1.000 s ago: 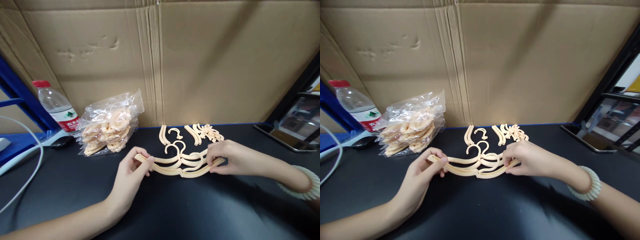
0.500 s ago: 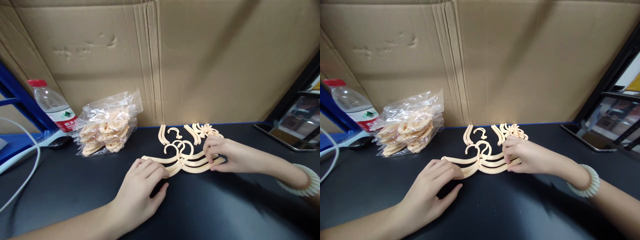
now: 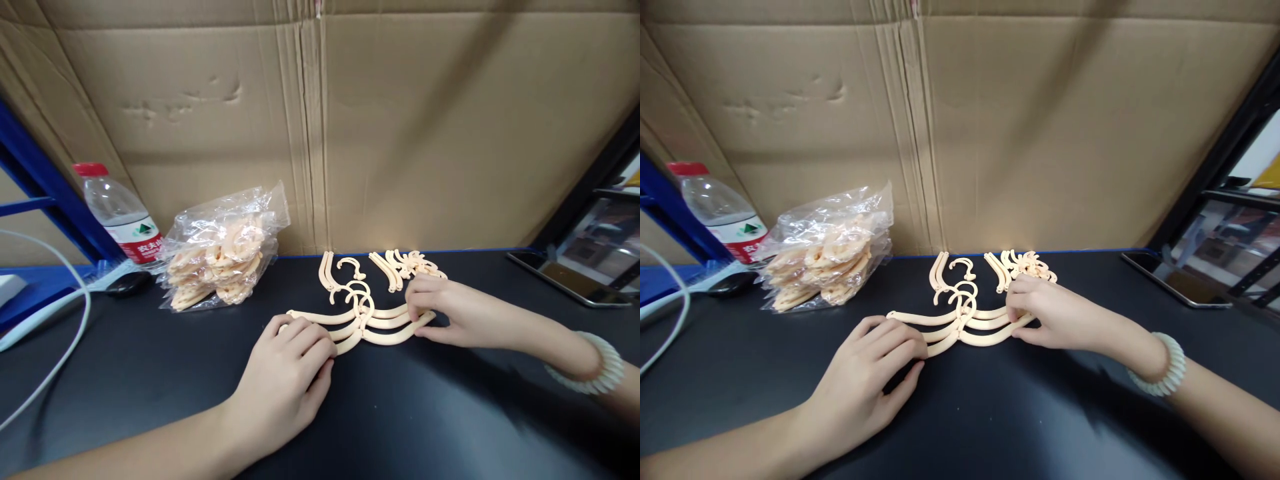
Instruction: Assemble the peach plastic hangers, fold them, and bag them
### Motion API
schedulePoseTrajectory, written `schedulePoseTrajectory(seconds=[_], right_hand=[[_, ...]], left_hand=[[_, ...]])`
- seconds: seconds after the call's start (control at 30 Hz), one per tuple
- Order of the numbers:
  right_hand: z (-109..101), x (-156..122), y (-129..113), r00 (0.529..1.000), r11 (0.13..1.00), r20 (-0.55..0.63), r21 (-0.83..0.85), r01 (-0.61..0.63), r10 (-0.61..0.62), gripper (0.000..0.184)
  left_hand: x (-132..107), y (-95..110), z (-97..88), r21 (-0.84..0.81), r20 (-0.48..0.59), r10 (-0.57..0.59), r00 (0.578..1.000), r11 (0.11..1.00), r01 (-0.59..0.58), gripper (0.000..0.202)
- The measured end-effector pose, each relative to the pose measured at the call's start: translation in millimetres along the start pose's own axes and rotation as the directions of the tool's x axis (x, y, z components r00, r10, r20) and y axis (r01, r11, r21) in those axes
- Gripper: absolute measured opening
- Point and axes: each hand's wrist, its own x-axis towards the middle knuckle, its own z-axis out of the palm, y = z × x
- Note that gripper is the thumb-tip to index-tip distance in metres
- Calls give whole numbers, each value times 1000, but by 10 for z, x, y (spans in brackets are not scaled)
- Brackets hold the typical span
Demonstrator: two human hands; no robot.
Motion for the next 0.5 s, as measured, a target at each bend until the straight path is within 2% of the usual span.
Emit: schedulePoseTrajectory(seconds=[0.23,0.5], right_hand=[[32,15,-21,999,998,-34,-60,2,-4,12],[28,-5,-15,999,993,-37,-118,13,-18,8]], left_hand=[[-5,-19,-23,30,-4,-25,1000,999,25,16],[-27,-41,23,-3,-16,-33,999,999,33,19]])
